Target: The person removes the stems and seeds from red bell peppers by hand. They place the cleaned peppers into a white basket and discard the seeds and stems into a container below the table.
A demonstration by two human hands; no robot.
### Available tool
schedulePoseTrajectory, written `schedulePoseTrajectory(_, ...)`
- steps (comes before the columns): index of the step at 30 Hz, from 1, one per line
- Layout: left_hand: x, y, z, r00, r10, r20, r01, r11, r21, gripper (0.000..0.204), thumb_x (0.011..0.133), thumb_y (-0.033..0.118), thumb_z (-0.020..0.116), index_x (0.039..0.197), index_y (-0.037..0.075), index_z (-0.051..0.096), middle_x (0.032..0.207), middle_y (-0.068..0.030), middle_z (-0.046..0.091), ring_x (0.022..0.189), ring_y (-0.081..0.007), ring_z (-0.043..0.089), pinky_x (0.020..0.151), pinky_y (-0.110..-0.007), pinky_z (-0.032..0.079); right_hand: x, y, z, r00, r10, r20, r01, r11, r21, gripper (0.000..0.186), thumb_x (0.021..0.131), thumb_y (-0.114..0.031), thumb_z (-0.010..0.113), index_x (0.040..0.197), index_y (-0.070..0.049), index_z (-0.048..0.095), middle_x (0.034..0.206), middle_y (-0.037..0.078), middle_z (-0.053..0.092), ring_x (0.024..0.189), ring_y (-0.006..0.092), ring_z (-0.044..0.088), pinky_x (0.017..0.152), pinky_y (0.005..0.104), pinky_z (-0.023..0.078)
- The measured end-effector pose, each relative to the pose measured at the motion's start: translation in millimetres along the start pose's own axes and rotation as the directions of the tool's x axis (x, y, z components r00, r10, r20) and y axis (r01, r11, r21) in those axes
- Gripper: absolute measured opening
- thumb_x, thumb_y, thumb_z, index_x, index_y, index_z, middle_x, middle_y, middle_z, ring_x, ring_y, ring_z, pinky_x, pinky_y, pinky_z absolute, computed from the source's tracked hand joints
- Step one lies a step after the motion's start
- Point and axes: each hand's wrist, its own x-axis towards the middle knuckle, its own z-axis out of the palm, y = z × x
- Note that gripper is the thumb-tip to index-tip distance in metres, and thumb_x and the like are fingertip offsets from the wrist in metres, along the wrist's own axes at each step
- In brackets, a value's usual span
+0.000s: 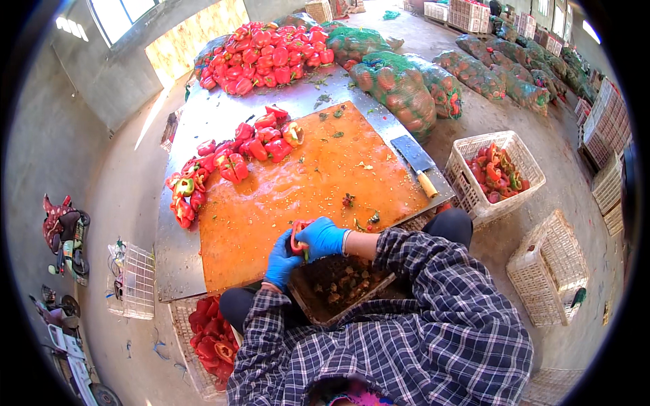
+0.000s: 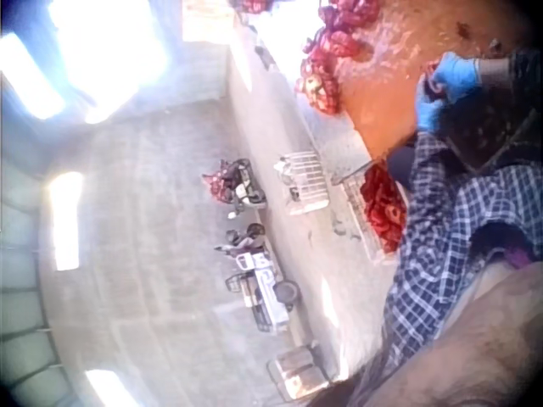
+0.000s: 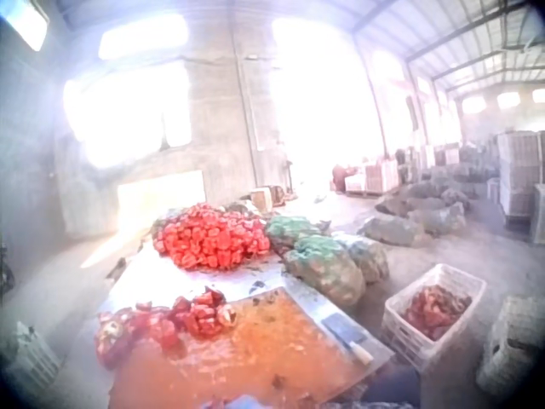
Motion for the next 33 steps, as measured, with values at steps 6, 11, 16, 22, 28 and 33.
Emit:
schedulePoseTrajectory(6,-6,23,42,0.969,0.105,-0.224,-0.163,0.952,-0.257,0.052,0.093,0.021,0.068,0.138,0.008,0.047,0.141,-0.0144,0.050,0.128,-0.0256,0.050,0.111,-0.037,0.036,-21,-10,-34,1.000,-0.014,-0.023,0.024,0.871,0.491,0.057,0.071,-0.050,0.077,0.108,-0.009,0.064,0.098,0.018,0.070,0.091,0.0363,0.067,0.076,0.0439,0.052)
schedulePoseTrajectory(11,-7,18,67,0.966,0.069,-0.249,-0.138,0.951,-0.275,0.025,0.098,0.025,0.060,0.113,0.005,0.055,0.120,-0.0147,0.062,0.112,-0.0249,0.058,0.101,-0.037,0.046,-42,-9,-17,0.990,-0.137,0.018,0.105,0.830,0.548,0.057,0.074,-0.045,0.076,0.116,-0.009,0.062,0.096,0.021,0.069,0.090,0.0399,0.067,0.075,0.0454,0.053)
schedulePoseTrajectory(16,2,-20,57,0.962,-0.149,-0.230,-0.068,0.685,-0.725,0.018,0.100,0.023,0.058,0.108,0.009,0.050,0.104,-0.0102,0.064,0.097,-0.0215,0.064,0.089,-0.036,0.053,-69,-49,-5,0.919,0.188,-0.348,-0.001,0.881,0.473,0.056,0.082,-0.031,0.069,0.127,-0.005,0.049,0.104,0.028,0.064,0.092,0.0451,0.065,0.077,0.0490,0.055)
schedulePoseTrajectory(22,-4,69,111,0.923,-0.215,-0.319,-0.117,0.633,-0.765,0.033,0.101,0.041,0.054,0.112,0.010,0.059,0.107,-0.0061,0.065,0.096,-0.0184,0.063,0.089,-0.033,0.053,-59,-31,6,0.818,0.385,-0.426,0.165,0.554,0.816,0.042,0.084,-0.023,0.077,0.117,-0.005,0.058,0.105,0.015,0.065,0.097,0.0234,0.065,0.082,0.0355,0.053)
schedulePoseTrajectory(28,-2,5,94,0.942,-0.252,-0.223,-0.088,0.456,-0.886,0.042,0.099,0.041,0.057,0.126,0.008,0.057,0.117,-0.0068,0.063,0.105,-0.0204,0.062,0.091,-0.035,0.052,-54,-38,21,0.926,0.363,-0.108,0.164,-0.126,0.978,0.026,0.095,-0.019,0.067,0.113,-0.002,0.066,0.098,-0.002,0.065,0.090,0.0094,0.060,0.080,0.0244,0.050)
schedulePoseTrajectory(33,1,30,88,0.959,-0.256,-0.123,0.043,0.559,-0.828,0.051,0.097,0.052,0.052,0.116,0.006,0.061,0.105,-0.0089,0.067,0.096,-0.0206,0.066,0.077,-0.031,0.057,-54,-19,1,0.984,0.149,0.096,-0.039,-0.344,0.938,0.029,0.096,-0.021,0.061,0.117,0.000,0.064,0.097,0.001,0.065,0.082,0.0125,0.061,0.074,0.0247,0.049)
